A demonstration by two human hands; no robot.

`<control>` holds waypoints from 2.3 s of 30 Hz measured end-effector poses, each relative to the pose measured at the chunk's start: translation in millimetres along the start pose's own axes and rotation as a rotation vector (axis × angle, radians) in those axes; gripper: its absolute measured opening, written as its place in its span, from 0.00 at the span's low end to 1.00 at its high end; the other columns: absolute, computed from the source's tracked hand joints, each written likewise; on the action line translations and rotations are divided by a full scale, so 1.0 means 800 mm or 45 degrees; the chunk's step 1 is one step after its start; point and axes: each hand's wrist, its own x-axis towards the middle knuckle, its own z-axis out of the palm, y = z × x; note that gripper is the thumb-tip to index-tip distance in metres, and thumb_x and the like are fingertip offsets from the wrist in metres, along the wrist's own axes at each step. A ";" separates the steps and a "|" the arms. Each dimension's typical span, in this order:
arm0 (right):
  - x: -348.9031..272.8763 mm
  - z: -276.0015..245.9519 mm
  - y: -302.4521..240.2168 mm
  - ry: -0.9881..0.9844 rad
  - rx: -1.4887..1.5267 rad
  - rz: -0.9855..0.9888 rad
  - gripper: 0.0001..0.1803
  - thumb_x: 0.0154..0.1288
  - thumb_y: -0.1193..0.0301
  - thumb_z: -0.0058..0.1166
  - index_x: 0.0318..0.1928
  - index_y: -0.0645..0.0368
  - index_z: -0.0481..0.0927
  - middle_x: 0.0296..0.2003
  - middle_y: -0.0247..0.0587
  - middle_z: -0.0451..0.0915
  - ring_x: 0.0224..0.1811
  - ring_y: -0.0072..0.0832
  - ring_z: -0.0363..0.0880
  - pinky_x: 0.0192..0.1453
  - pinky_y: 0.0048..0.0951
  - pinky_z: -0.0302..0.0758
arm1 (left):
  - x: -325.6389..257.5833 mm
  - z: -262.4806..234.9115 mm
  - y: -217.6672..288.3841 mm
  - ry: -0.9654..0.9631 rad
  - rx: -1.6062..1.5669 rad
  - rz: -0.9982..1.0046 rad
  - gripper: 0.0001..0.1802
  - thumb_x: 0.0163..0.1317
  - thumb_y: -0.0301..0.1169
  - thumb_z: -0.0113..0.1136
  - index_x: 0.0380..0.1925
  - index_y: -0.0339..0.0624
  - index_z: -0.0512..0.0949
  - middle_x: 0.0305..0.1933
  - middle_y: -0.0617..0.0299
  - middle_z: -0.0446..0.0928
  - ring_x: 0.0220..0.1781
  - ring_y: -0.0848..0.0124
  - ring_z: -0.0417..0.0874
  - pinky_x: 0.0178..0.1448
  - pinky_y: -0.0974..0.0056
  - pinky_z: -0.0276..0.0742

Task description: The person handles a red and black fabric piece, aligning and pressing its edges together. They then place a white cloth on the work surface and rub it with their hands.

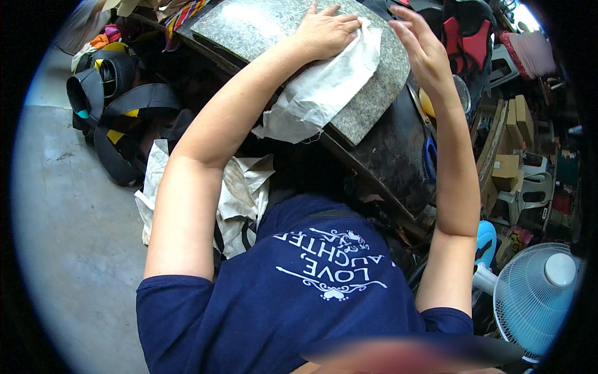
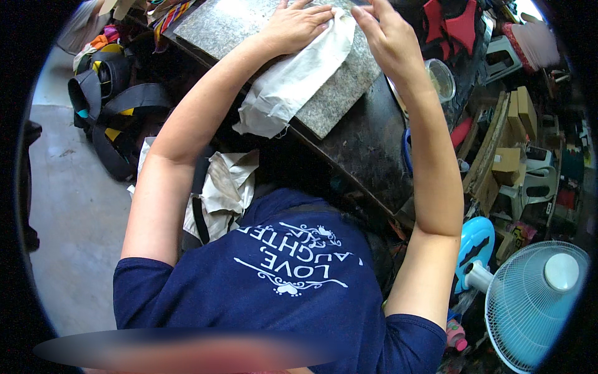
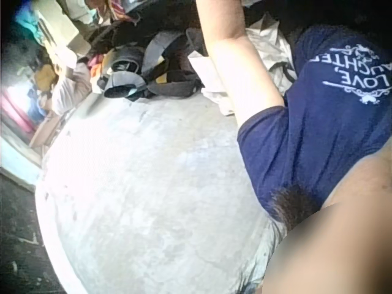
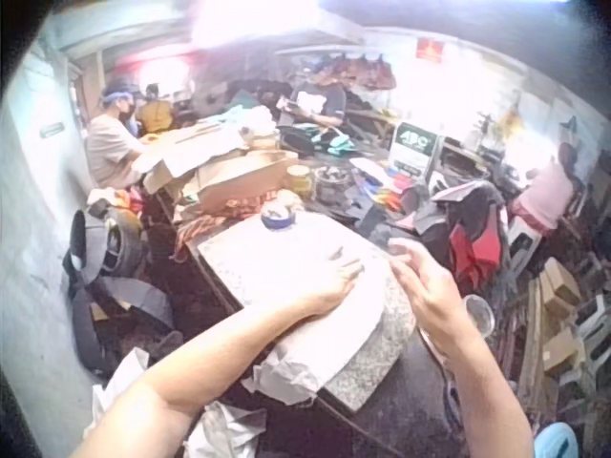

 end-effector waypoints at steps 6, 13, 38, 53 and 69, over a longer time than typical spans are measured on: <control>0.005 0.003 0.008 0.199 -0.093 0.065 0.30 0.69 0.73 0.56 0.70 0.55 0.65 0.45 0.54 0.85 0.49 0.43 0.85 0.56 0.37 0.77 | 0.010 0.008 0.037 0.150 -0.099 0.102 0.26 0.71 0.40 0.47 0.67 0.51 0.72 0.72 0.57 0.71 0.76 0.45 0.65 0.77 0.42 0.58; 0.019 0.012 0.036 0.134 -0.828 -0.149 0.24 0.69 0.66 0.54 0.63 0.59 0.74 0.50 0.57 0.82 0.55 0.51 0.80 0.60 0.45 0.76 | -0.026 -0.017 0.021 0.013 0.039 0.102 0.23 0.72 0.40 0.48 0.65 0.50 0.74 0.71 0.59 0.72 0.75 0.43 0.65 0.76 0.38 0.57; -0.137 0.040 -0.009 -0.087 -1.135 -0.334 0.33 0.70 0.36 0.42 0.62 0.40 0.80 0.69 0.43 0.70 0.77 0.46 0.58 0.76 0.65 0.50 | 0.067 0.014 0.025 0.646 0.049 0.002 0.24 0.68 0.38 0.55 0.61 0.41 0.75 0.65 0.46 0.73 0.71 0.47 0.68 0.73 0.45 0.62; -0.117 -0.041 -0.019 0.005 -0.703 -0.348 0.21 0.68 0.55 0.61 0.53 0.55 0.85 0.57 0.48 0.81 0.60 0.43 0.80 0.65 0.40 0.75 | -0.085 -0.067 0.020 -0.109 -0.345 0.224 0.33 0.61 0.39 0.60 0.66 0.40 0.72 0.67 0.44 0.72 0.75 0.48 0.64 0.77 0.43 0.57; -0.101 -0.168 0.026 0.066 -0.274 0.045 0.36 0.78 0.41 0.36 0.55 0.61 0.81 0.42 0.39 0.83 0.45 0.29 0.81 0.61 0.32 0.73 | -0.088 -0.067 0.020 -0.157 -0.389 0.311 0.47 0.48 0.52 0.70 0.68 0.44 0.71 0.74 0.54 0.67 0.78 0.47 0.58 0.80 0.42 0.50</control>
